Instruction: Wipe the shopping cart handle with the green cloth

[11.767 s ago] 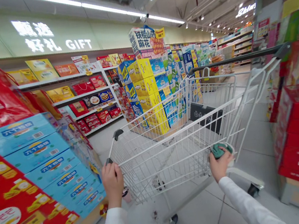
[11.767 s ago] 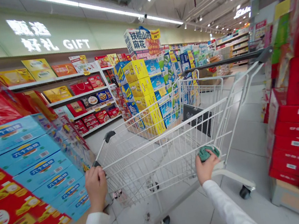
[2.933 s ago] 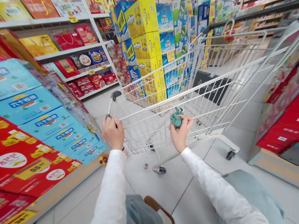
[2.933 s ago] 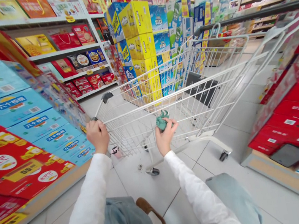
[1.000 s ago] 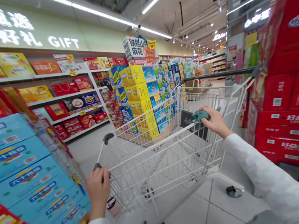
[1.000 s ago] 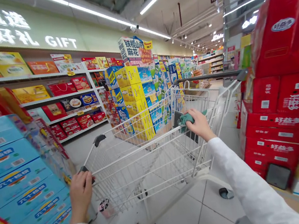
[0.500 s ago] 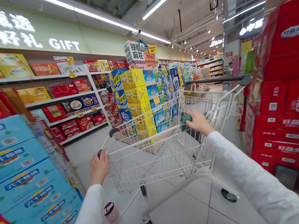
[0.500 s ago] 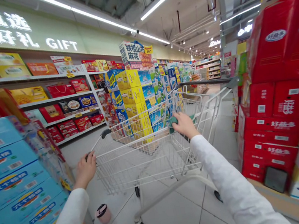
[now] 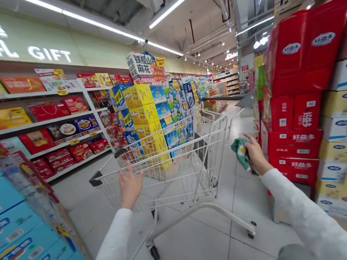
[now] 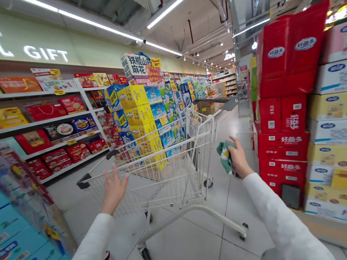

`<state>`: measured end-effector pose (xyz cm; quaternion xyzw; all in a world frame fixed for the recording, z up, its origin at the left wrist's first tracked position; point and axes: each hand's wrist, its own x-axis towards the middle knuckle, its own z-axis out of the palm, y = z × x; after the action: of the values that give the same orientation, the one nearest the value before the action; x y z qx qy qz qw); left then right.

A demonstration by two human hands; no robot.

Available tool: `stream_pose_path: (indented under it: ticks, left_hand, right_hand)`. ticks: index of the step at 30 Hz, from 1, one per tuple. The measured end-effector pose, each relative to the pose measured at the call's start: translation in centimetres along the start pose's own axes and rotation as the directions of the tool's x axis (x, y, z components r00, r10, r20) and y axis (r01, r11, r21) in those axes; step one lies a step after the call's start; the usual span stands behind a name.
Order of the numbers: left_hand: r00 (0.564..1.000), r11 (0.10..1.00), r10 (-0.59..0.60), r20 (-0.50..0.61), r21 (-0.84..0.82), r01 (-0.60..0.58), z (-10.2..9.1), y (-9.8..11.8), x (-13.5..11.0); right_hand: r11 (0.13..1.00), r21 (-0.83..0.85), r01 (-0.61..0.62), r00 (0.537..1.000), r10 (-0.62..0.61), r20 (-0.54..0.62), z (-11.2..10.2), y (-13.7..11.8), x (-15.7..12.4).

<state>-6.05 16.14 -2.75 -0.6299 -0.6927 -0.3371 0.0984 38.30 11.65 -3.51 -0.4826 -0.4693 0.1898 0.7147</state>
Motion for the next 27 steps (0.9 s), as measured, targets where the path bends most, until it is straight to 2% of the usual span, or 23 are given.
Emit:
stream_pose_path:
  ticks: [1,2,3,5,7,10,12,15,18,21,24,27]
  left_hand:
    - [0.997,0.997,0.071,-0.015,0.013,-0.071,-0.4,2.2,-0.1]
    - [0.989,0.989,0.143,-0.021,0.024,-0.143,-0.7,4.4,-0.2]
    - [0.978,0.979,0.205,-0.029,0.026,-0.205,-1.0,6.5,-0.2]
    - [0.965,0.965,0.263,-0.008,0.005,-0.263,-1.0,10.2,0.1]
    - [0.977,0.980,0.197,0.083,-0.050,-0.193,-0.3,12.8,0.7]
    - [0.960,0.979,0.014,0.280,-0.197,0.044,1.8,14.7,1.9]
    - [0.943,0.938,-0.080,0.324,-0.296,0.182,3.2,14.9,2.6]
    - [0.944,0.877,-0.189,0.269,-0.387,0.286,4.5,14.2,2.9]
    - [0.955,0.848,-0.214,0.207,-0.446,0.286,4.5,12.6,2.9]
    - [0.965,0.811,-0.196,0.173,-0.525,0.259,3.8,10.5,3.2]
    - [0.963,0.759,-0.218,0.161,-0.592,0.271,2.9,8.2,3.8]
    - [0.964,0.668,-0.210,0.164,-0.696,0.264,2.0,5.4,4.5]
  right_hand:
    - [0.979,0.157,-0.127,0.992,0.121,0.047,0.3,0.2,0.9]
    - [0.924,0.291,-0.249,0.967,0.220,0.129,0.9,0.2,1.7]
    - [0.857,0.384,-0.343,0.936,0.276,0.220,1.7,0.1,2.2]
    - [0.759,0.490,-0.428,0.896,0.287,0.338,3.4,-0.5,2.7]
    - [0.718,0.539,-0.440,0.894,0.290,0.343,4.6,-1.0,2.6]
    - [0.722,0.540,-0.434,0.900,0.313,0.305,5.4,-1.5,1.5]
    - [0.748,0.514,-0.420,0.907,0.318,0.277,5.8,-2.0,0.2]
    - [0.803,0.475,-0.361,0.929,0.269,0.253,6.4,-2.9,-2.6]
    - [0.850,0.454,-0.268,0.953,0.165,0.253,7.4,-4.3,-6.1]
    - [0.891,0.402,-0.212,0.956,0.103,0.276,8.4,-6.4,-9.7]
    - [0.928,0.312,-0.203,0.925,0.078,0.372,9.3,-9.0,-12.8]
    - [0.950,0.249,-0.190,0.853,0.034,0.521,9.7,-10.8,-15.2]
